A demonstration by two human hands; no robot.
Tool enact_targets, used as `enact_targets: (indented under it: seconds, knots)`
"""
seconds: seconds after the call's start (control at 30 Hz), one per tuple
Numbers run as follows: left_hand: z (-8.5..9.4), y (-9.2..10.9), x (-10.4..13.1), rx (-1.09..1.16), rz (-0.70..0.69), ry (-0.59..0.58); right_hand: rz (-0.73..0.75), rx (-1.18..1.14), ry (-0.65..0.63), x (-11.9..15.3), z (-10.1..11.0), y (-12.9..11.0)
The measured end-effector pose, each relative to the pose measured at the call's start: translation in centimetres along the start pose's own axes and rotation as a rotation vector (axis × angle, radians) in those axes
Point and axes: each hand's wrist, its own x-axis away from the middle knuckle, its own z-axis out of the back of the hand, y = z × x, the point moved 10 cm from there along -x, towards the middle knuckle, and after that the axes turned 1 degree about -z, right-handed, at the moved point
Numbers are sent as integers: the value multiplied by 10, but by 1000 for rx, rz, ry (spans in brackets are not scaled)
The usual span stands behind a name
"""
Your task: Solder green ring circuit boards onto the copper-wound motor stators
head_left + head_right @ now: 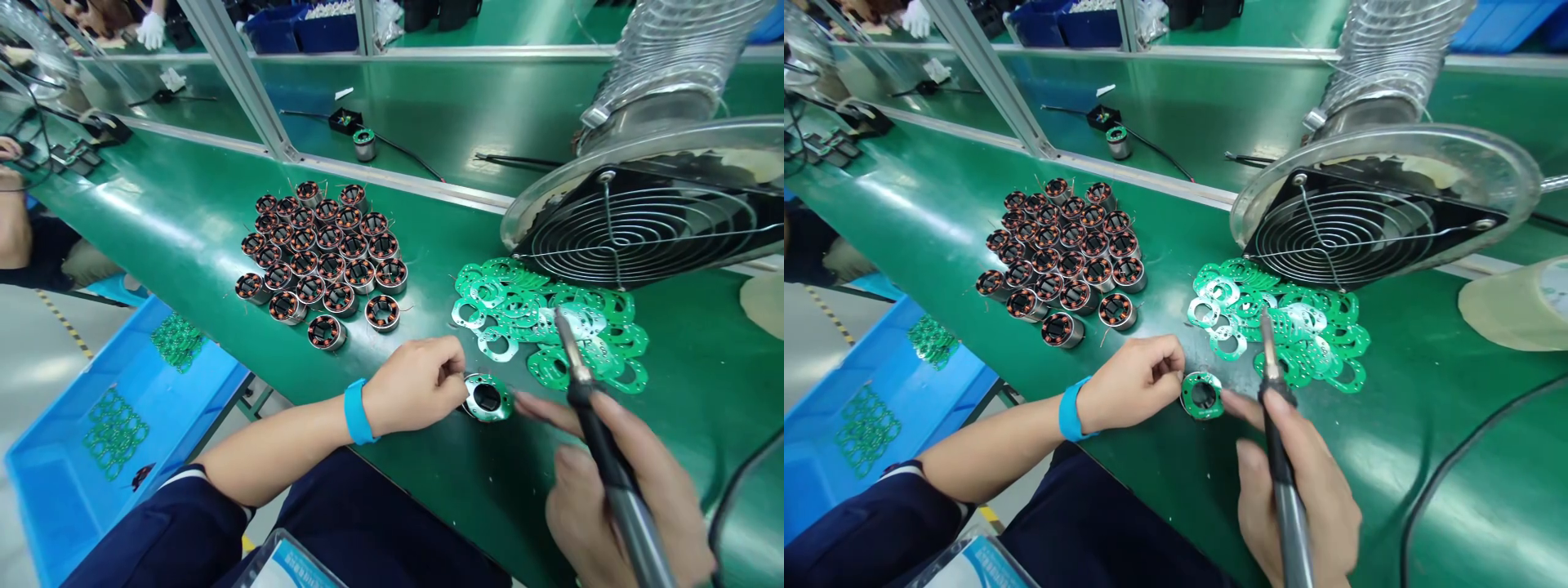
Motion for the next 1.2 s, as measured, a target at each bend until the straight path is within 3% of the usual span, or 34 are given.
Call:
enact_targets:
  seconds: [0.17, 0.27, 0.37, 0.5, 0.67, 0.8, 0.87, 0.93, 1.0, 1.1, 1.13, 1.2]
  knots:
    - [0, 2, 0, -29, -26, 9, 71, 140, -235, -12, -39, -2]
    - [1, -3, 0, 2, 4, 5, 107, 154, -257, -12, -44, -2]
    - [-1, -11, 3, 108, 87, -48, 154, 176, -197, -12, -41, -4]
    - [-22, -11, 12, 298, 134, -246, 216, 176, -130, -14, -34, -15]
    - [-38, -11, 21, 810, 245, -302, 223, 69, -61, -19, -13, -30]
    - [-48, -11, 30, 916, 304, -327, 345, 112, -24, -17, -2, -46]
    - [-40, -10, 31, 818, 243, -234, 401, 206, 2, -15, -1, -54]
    - [-20, -3, 29, 553, 73, -55, 369, 254, 30, -15, 1, -55]
    - [1, 21, 35, 189, -217, 145, 187, 161, 45, -19, 3, -44]
    - [10, 62, 61, -195, -660, 375, -244, -277, 36, -18, -2, -9]
    - [10, 69, 68, -229, -734, 428, -366, -447, 23, -14, -9, -1]
    - [13, 71, 71, -178, -714, 468, -506, -685, 11, -8, -19, 8]
